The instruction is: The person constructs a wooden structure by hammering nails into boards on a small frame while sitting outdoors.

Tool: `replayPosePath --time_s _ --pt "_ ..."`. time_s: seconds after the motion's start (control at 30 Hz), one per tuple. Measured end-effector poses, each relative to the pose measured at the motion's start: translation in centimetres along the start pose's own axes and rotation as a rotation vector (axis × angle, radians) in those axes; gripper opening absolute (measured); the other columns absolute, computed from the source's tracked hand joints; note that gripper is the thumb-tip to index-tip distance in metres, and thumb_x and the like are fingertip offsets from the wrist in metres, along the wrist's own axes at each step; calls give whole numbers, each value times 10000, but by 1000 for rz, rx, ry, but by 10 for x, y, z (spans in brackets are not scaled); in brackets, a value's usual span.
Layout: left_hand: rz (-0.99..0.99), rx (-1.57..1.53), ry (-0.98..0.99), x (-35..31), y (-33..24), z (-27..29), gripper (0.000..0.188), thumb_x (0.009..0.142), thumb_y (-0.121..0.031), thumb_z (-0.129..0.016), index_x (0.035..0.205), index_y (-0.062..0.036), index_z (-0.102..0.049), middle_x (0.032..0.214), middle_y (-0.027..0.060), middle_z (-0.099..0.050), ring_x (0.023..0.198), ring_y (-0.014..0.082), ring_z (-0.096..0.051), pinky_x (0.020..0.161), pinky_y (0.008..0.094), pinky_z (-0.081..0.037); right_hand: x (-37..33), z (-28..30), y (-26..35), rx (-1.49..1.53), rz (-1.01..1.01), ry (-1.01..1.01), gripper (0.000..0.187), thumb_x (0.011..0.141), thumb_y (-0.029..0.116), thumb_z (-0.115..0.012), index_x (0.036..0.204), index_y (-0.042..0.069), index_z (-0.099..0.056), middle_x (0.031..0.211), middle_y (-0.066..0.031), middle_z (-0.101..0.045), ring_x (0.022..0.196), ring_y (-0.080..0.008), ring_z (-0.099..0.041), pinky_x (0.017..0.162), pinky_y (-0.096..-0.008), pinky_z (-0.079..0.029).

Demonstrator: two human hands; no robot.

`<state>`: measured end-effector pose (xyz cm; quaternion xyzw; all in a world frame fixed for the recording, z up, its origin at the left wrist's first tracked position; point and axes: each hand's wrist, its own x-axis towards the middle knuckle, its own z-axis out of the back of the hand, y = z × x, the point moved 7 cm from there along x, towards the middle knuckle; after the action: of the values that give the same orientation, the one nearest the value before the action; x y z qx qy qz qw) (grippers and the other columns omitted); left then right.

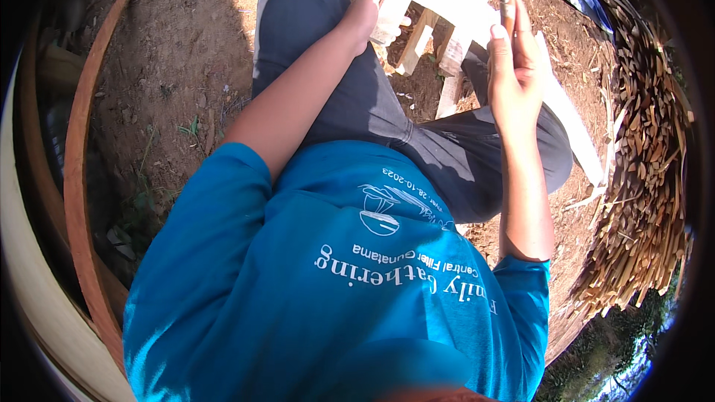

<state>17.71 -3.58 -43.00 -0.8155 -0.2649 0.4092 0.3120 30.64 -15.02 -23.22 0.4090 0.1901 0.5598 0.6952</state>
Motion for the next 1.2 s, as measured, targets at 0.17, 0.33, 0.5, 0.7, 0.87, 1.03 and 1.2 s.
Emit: replayPosePath --time_s 0.17,0.33,0.5,0.7,0.87,1.03,1.2 --pt "-35 61 118 10 -2 -7 600 1081 -463 -192 1328 -72 -573 1042 162 -738 752 232 -700 652 334 -567 -9 -5 -9 -64 20 -44 504 1012 101 -570 1494 28 -445 1431 -190 -559 1330 -274 -521 1105 -371 -386" --pt "-68 -14 33 26 13 5 681 1060 -565 -183 1255 -97 -637 923 130 -747 709 206 -689 587 344 -555 -7 -22 -22 -193 104 57 448 1009 138 -595 1440 38 -527 1388 -214 -594 1348 -323 -519 1138 -405 -368" --pt "53 -10 118 20 14 -6 704 1051 -596 -195 1272 -88 -628 896 115 -722 706 215 -680 564 342 -541 -19 -15 -20 -42 76 -48 509 1038 77 -527 1527 40 -390 937 -42 -626 824 -85 -575 723 -254 -483" --pt "-22 -11 -37 21 19 14 716 1039 -623 -219 1187 -99 -684 900 95 -734 716 196 -666 633 356 -545 -7 -8 26 208 -133 -48 492 1038 87 -559 1517 84 -446 812 38 -581 619 -19 -481 551 -197 -413" --pt "41 -28 97 26 16 -4 698 1043 -621 -233 1189 -106 -681 888 68 -718 695 175 -646 622 350 -532 -20 -28 -17 -270 58 45 463 1020 105 -569 1458 -15 -477 1199 -169 -682 1143 -224 -639 962 -368 -508" --pt "15 64 16 30 19 16 776 1037 -641 -150 1317 -97 -628 1108 100 -712 900 184 -678 732 326 -553 -2 -14 11 110 -152 -41 458 1025 88 -569 1476 51 -494 1249 -150 -669 1150 -187 -611 995 -334 -486" --pt "-8 -102 119 20 11 -8 758 1036 -650 -192 1318 -101 -631 1109 90 -714 904 180 -679 761 340 -551 -24 -37 -41 -237 -38 122 432 1032 101 -558 1456 36 -510 1183 -106 -674 1026 -146 -599 918 -295 -485"
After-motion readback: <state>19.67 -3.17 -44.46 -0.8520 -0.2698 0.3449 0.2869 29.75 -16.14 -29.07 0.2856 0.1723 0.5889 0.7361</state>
